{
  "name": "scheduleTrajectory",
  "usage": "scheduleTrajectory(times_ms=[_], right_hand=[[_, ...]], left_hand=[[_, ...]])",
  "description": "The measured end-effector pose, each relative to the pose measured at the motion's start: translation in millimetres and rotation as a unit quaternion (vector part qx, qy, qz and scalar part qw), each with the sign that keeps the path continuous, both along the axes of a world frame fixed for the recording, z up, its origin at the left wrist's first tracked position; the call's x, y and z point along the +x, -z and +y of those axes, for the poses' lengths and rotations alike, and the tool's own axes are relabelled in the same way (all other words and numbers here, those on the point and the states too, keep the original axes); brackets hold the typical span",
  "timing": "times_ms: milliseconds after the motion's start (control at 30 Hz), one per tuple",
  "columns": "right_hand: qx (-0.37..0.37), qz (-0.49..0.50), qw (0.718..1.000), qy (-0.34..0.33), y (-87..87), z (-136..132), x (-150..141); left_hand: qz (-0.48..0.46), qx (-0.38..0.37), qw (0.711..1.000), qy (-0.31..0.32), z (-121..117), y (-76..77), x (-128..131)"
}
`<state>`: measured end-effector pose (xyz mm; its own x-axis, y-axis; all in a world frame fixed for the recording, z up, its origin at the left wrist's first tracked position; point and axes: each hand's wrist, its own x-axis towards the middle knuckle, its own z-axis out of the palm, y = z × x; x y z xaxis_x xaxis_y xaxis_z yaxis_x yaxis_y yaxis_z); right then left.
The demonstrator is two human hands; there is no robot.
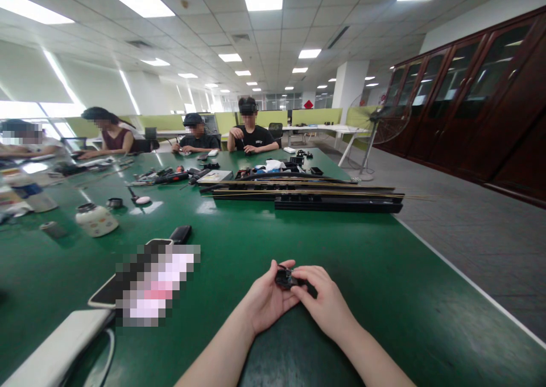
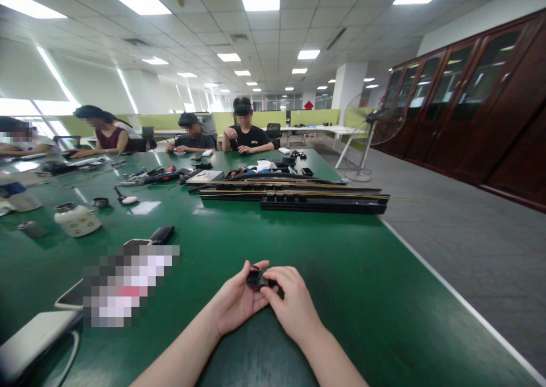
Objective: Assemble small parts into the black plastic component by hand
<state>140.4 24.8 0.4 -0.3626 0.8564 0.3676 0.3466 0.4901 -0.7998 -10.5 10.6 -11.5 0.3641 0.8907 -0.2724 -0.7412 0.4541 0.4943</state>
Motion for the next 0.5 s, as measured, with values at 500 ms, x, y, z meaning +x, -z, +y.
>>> scheduleTrajectory(times_ms=[500], right_hand=[[0.055, -0.129, 0.990, -0.013, -5.3, -0.9, 2.1]], left_hand=[[0.035, -0.001, 0.999, -0.011, -0.8, -2.0, 4.4]])
